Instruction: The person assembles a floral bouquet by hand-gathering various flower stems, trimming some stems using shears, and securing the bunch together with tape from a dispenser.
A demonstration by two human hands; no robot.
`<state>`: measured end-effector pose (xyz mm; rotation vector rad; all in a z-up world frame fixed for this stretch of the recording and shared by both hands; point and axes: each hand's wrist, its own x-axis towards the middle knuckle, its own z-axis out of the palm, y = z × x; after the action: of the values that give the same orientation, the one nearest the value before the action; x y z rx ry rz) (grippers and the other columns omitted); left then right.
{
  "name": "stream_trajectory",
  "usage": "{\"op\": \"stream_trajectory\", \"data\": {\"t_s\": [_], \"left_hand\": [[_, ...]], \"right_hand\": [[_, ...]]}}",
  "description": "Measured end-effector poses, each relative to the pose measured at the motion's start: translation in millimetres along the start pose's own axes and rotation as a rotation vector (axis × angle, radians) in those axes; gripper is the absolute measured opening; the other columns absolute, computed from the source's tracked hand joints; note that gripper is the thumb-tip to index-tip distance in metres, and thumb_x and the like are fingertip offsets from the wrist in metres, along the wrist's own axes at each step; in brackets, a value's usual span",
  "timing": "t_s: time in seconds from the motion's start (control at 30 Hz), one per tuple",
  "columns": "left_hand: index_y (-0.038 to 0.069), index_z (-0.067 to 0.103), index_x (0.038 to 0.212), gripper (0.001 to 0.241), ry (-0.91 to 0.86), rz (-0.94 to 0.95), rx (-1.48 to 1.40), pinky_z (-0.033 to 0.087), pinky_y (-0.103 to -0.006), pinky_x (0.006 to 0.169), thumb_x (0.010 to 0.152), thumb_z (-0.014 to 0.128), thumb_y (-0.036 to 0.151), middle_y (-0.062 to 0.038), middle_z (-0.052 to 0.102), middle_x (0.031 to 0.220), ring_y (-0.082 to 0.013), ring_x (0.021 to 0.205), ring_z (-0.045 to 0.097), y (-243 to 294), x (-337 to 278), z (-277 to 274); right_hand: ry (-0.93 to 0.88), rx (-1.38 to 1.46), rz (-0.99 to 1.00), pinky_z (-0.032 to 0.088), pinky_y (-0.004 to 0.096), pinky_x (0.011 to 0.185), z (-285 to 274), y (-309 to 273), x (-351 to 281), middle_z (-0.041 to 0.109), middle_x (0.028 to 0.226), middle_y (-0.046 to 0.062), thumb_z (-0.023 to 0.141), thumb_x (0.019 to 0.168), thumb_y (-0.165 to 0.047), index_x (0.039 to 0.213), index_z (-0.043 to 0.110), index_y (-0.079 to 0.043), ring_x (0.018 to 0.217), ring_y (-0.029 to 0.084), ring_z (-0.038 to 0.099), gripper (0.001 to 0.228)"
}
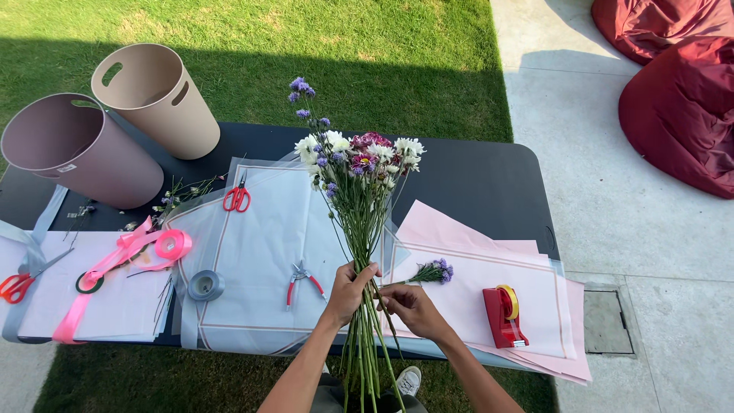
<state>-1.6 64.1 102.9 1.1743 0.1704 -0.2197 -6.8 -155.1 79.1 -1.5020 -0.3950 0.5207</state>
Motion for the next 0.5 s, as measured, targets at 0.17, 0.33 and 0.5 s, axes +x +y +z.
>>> {"op": "stream_trajectory", "data": {"t_s": [0.17, 0.33, 0.5], "left_hand": [[0.007, 0.085, 0.1, 0.031, 0.028, 0.098, 0.107, 0.047, -0.0341, 0.071, 0.115, 0.077, 0.033, 0.003, 0.057, 0.078, -0.012, 0.073, 0.053, -4, -3, 6], [0.009, 0.083, 0.097, 0.033, 0.04, 0.164, 0.168, 0.052, -0.0397, 0.098, 0.116, 0.075, 0.035, -0.002, 0.075, 0.095, -0.0191, 0.099, 0.071, -14, -5, 8], [0.019, 0.056, 0.084, 0.042, 0.173, 0.144, 0.198, 0.037, -0.0383, 0.068, 0.118, 0.078, 0.032, 0.006, 0.042, 0.074, -0.012, 0.069, 0.041, -44, -12, 8]], "right_hand": [[0.094, -0.109, 0.02, 0.064, 0.033, 0.075, 6, -10, -12, 0.083, 0.098, 0.008, 0.073, 0.117, -0.011, 0.124, 0.087, -0.002, 0.086, 0.016, 0.078, 0.018], [0.1, -0.172, 0.047, 0.071, 0.033, 0.088, 7, -15, -16, 0.086, 0.1, 0.007, 0.07, 0.116, -0.002, 0.117, 0.085, -0.002, 0.098, 0.019, 0.089, 0.015], [0.192, -0.167, 0.23, 0.064, 0.047, 0.12, 15, -59, -5, 0.091, 0.141, 0.014, 0.057, 0.115, -0.026, 0.155, 0.078, -0.014, 0.138, 0.028, 0.084, 0.047]]}}
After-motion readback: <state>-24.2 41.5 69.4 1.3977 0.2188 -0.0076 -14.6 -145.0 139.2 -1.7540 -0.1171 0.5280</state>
